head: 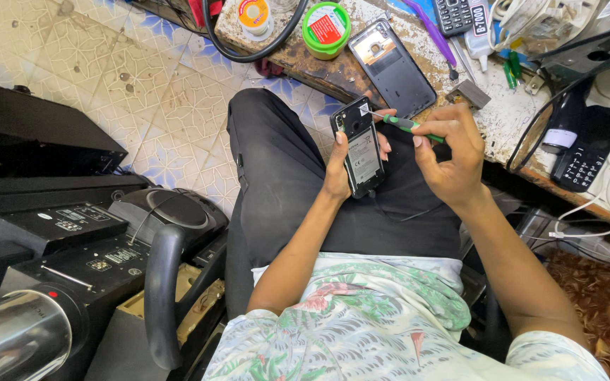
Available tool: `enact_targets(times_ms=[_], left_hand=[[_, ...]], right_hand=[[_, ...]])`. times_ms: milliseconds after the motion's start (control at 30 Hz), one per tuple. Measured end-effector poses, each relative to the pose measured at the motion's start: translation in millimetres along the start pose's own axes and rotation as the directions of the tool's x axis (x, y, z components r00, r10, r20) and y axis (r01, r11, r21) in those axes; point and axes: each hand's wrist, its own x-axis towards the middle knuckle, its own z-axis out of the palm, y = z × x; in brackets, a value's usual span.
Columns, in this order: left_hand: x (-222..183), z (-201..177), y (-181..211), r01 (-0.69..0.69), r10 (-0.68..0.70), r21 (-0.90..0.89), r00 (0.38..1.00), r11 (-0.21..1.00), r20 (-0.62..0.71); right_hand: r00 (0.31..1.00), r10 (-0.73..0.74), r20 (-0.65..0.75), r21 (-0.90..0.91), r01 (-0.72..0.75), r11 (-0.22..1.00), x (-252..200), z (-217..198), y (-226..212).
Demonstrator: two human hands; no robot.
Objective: The person uses a screwdriver to remove screws from a disassembled smartphone, then picks up a second phone to compare parts. They remove the back cover of the second phone, swap the back cover onto the first phone, and reassemble it. Finally, they apply a small adhesive strip to the phone's edge.
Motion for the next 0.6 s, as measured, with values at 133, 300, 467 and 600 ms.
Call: enact_targets(times_ms=[133,300,467,600], left_hand=[[-1.3,0.1,0.0,-0.004,0.004,-0.001,1.0,1.0,0.001],[-12.5,-17.2,-21.0,0.028,-0.016,0.225,0.998,0.974,-0.055],[-7.3,3.2,4.0,0.048,-0.042,0.319,0.999,0.946,-0.027],[-3.7,23.2,23.1,0.092,-0.088,0.424,0.996,0.901,-0.029]], right_hand=[[1.0,-0.003,0.004,-0.003,0.003,1.0,-1.0,-2.1,1.6],[0.984,0.041,0.174,-0.05,-0.033,0.998,12.8,-18.2,-14.5],[0.976,0.088,0.2,-0.127,-0.063,0.99,11.0,-27.9,-14.5],[0.973,0.123,0.195,-0.421,-0.03,0.907,-6.0,-34.5,1.0]])
